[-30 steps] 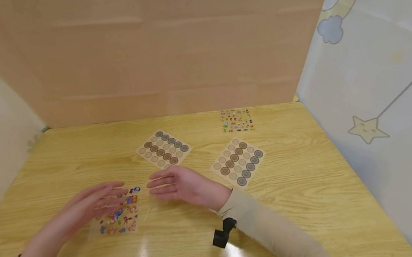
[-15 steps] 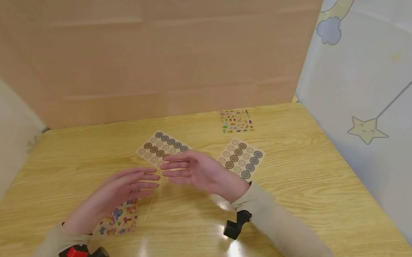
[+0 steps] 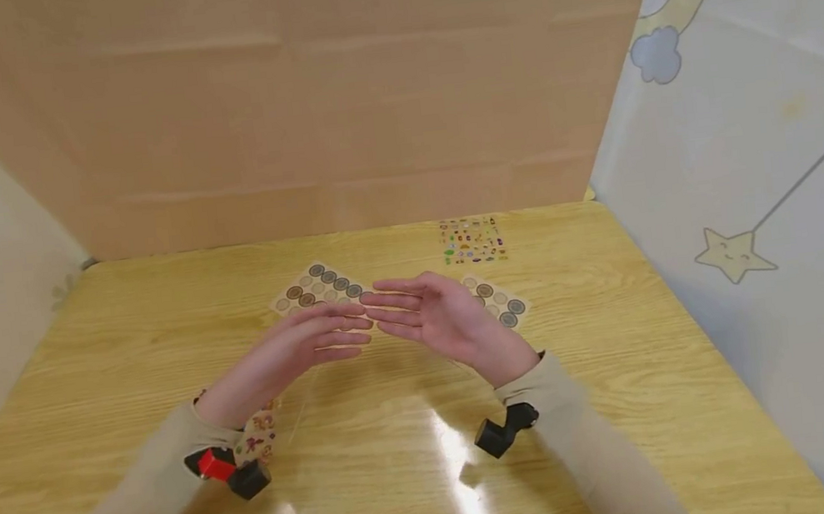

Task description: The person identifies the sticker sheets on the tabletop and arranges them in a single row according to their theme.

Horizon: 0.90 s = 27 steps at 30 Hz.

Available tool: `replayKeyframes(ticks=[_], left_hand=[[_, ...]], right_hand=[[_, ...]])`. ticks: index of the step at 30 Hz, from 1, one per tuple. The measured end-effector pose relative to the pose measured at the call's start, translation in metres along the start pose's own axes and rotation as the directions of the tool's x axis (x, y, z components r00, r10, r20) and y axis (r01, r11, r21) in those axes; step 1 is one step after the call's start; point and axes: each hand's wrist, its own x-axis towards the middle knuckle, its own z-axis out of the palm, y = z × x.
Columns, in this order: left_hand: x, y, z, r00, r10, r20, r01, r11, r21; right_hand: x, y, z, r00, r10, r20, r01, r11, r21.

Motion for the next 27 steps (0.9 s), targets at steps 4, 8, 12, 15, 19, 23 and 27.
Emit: replayKeyframes(ticks=[4, 8, 12, 15, 19, 23, 27], left_hand=[[0.017, 0.002, 0.003, 1.0, -0.028, -0.013, 0.027, 0.999, -0.046], [0.034, 0.002, 0.003, 0.994, -0.091, -0.061, 0.085, 0.991, -0.101], [0.046, 0.001, 0.003, 0.99, -0.118, -0.073, 0.106, 0.984, -0.142], [0.052, 0.0, 0.003, 0.99, -0.122, -0.07, 0.11, 0.983, -0.15], [0.062, 0.001, 0.005, 0.99, -0.127, -0.057, 0.115, 0.976, -0.184], [0.074, 0.001, 0.007, 0.99, -0.128, -0.052, 0.108, 0.954, -0.28], [0.084, 0.0, 0.009, 0.987, -0.137, -0.079, 0.105, 0.939, -0.327]], right_hand=[[-0.005, -0.005, -0.01, 0.998, -0.02, -0.051, 0.019, 1.0, -0.015], [-0.009, -0.009, -0.021, 0.995, -0.033, -0.093, 0.03, 0.999, -0.041], [-0.012, -0.014, -0.033, 0.992, -0.039, -0.123, 0.033, 0.998, -0.049], [-0.015, -0.019, -0.043, 0.988, -0.038, -0.148, 0.033, 0.999, -0.041], [-0.018, -0.029, -0.056, 0.982, -0.043, -0.181, 0.039, 0.999, -0.029], [-0.02, -0.039, -0.069, 0.977, -0.05, -0.208, 0.044, 0.999, -0.031], [-0.021, -0.045, -0.083, 0.975, -0.043, -0.218, 0.038, 0.999, -0.03]])
